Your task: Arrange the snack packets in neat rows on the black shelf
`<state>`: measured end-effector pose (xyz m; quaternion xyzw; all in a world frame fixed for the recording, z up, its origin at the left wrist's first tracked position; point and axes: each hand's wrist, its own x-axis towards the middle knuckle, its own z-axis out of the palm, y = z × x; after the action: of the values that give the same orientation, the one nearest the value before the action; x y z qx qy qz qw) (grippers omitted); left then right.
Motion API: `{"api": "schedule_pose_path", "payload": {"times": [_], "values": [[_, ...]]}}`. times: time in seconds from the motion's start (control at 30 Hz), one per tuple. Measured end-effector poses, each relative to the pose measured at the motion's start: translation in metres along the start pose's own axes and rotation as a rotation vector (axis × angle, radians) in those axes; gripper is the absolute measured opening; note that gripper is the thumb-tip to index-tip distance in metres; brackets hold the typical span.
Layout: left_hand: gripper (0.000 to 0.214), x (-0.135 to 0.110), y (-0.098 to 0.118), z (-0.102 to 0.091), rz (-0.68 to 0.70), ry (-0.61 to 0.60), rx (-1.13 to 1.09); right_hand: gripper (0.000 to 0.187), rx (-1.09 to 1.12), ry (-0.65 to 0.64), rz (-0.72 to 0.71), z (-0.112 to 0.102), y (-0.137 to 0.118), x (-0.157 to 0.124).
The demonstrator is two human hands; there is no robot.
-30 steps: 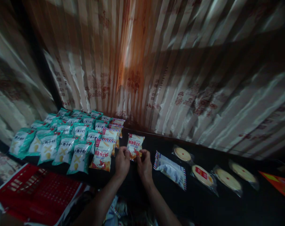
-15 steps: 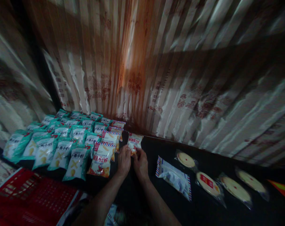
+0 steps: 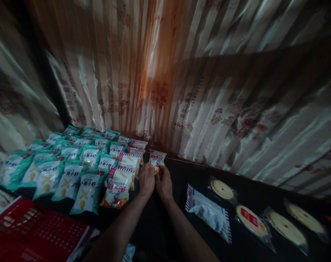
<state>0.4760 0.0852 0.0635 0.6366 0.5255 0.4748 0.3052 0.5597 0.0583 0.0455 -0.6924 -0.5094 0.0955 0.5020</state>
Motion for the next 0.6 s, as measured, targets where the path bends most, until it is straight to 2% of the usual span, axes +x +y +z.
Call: {"api": "schedule_pose_path", "payload": {"times": [0.3, 0.5, 0.6], "values": [[0.040, 0.017, 0.001, 0.007, -0.018, 0.007, 0.114, 0.043, -0.063, 0.018, -0.069, 0.016, 0.016, 0.011], [0.044, 0.009, 0.005, 0.009, -0.050, -0.027, 0.261, 0.040, -0.142, -0.005, -0.097, 0.018, 0.013, 0.016], [0.046, 0.004, 0.004, 0.010, -0.033, -0.015, 0.247, 0.042, -0.175, -0.035, -0.082, 0.016, 0.013, 0.014]]}}
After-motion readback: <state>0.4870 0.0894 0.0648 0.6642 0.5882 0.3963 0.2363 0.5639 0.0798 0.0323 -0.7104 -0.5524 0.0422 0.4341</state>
